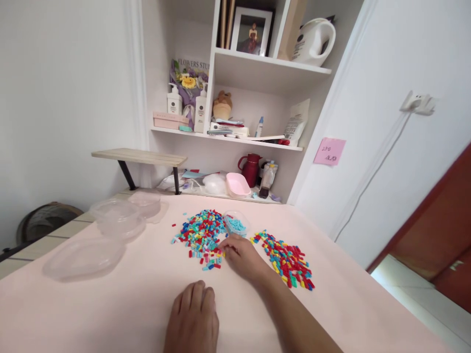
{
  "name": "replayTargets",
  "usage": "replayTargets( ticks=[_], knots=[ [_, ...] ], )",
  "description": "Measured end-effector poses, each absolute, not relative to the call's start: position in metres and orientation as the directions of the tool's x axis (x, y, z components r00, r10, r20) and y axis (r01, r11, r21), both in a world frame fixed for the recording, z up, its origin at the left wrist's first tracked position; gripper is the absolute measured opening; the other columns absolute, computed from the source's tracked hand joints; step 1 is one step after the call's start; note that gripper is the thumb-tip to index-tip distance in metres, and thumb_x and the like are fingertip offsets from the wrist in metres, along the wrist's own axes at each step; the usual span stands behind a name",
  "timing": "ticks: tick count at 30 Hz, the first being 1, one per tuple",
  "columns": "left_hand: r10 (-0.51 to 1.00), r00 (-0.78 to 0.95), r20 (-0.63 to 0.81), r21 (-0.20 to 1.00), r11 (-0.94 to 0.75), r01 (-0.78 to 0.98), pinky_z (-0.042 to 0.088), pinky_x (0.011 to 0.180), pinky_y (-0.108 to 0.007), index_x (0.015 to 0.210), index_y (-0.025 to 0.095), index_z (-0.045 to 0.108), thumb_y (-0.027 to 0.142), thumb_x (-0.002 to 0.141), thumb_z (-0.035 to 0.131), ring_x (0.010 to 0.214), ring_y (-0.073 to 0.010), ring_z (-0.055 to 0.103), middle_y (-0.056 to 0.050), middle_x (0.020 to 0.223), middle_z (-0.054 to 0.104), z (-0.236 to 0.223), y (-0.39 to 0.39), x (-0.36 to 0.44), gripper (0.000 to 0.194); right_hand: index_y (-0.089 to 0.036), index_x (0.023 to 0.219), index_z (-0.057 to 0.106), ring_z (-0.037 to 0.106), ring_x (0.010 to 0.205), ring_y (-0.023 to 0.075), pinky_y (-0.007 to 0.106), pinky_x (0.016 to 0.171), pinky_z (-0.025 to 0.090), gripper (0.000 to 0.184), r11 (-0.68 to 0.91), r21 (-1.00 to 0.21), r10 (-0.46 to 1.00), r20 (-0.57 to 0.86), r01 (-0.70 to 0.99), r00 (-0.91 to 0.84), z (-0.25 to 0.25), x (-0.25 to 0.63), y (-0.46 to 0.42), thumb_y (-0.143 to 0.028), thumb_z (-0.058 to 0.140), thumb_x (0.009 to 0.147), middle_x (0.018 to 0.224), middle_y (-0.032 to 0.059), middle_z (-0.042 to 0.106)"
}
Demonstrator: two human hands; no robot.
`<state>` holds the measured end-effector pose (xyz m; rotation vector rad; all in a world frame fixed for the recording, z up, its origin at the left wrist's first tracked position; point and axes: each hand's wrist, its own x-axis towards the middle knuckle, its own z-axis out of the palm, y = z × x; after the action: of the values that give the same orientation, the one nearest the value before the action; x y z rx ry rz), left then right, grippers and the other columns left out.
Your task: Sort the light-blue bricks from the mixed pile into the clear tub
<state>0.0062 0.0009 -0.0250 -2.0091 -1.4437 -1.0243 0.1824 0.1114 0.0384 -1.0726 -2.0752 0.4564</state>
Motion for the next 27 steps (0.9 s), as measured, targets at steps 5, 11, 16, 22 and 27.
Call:
replayTargets(
  ticks=[5, 11, 16, 22, 27],
  knots=[
    [0.599, 0.249, 0.761, -0.009, -0.374, 0.928, 0.04, 0.086, -0.035, 0.104, 0.024, 0.058, 0.01, 0.084, 0.05, 0.098, -0.0202, 0.056, -0.002, 0.103, 0.064, -0.025, 0.0, -0.001, 0.026, -0.024, 0.096, 0.077, 0.064, 0.084, 0.0157, 0.027, 0.079, 0.049, 0.036, 0.593, -0.617, 0.8, 0.379, 0.517, -0.465, 0.041, 0.185, 0.108, -0.003, 0.056, 0.078, 0.093, 0.0033, 0.069],
    [0.609, 0.246, 0.754, -0.001, -0.374, 0.928, 0.04, 0.086, -0.034, 0.103, 0.024, 0.058, 0.009, 0.082, 0.05, 0.097, -0.0197, 0.057, -0.002, 0.102, 0.064, -0.022, -0.001, -0.001, 0.026, -0.022, 0.086, 0.075, 0.057, 0.069, 0.0113, 0.023, 0.068, 0.046, 0.03, 0.557, -0.626, 0.823, 0.329, 0.546, -0.463, 0.037, 0.188, 0.109, -0.001, 0.058, 0.073, 0.094, 0.0026, 0.065],
    [0.594, 0.267, 0.759, -0.033, -0.376, 0.926, 0.04, 0.087, -0.034, 0.105, 0.024, 0.058, 0.011, 0.083, 0.051, 0.099, -0.0199, 0.057, -0.002, 0.104, 0.064, -0.025, 0.0, -0.003, 0.026, -0.022, 0.084, 0.076, 0.061, 0.076, 0.0131, 0.024, 0.072, 0.047, 0.027, 0.563, -0.624, 0.82, 0.335, 0.543, -0.465, 0.033, 0.189, 0.111, -0.003, 0.061, 0.073, 0.096, 0.0028, 0.066],
    [0.6, 0.26, 0.757, -0.031, -0.364, 0.931, 0.041, 0.086, -0.034, 0.104, 0.024, 0.057, 0.011, 0.083, 0.05, 0.097, -0.0194, 0.058, -0.002, 0.102, 0.065, -0.025, -0.001, -0.004, 0.025, -0.024, 0.084, 0.077, 0.063, 0.08, 0.0167, 0.027, 0.077, 0.048, 0.021, 0.582, -0.629, 0.813, 0.472, 0.516, -0.341, 0.034, 0.187, 0.115, -0.013, 0.06, 0.079, 0.09, 0.0035, 0.069],
    [0.575, 0.279, 0.769, -0.055, -0.375, 0.925, 0.042, 0.087, -0.034, 0.105, 0.024, 0.057, 0.012, 0.083, 0.05, 0.098, -0.0193, 0.058, -0.002, 0.104, 0.065, -0.027, -0.001, -0.005, 0.026, -0.02, 0.094, 0.076, 0.054, 0.057, 0.016, 0.027, 0.058, 0.044, 0.028, 0.388, -0.738, 0.814, 0.556, 0.553, 0.171, 0.039, 0.205, 0.137, -0.039, 0.057, 0.085, 0.063, 0.0004, 0.062]
  ],
)
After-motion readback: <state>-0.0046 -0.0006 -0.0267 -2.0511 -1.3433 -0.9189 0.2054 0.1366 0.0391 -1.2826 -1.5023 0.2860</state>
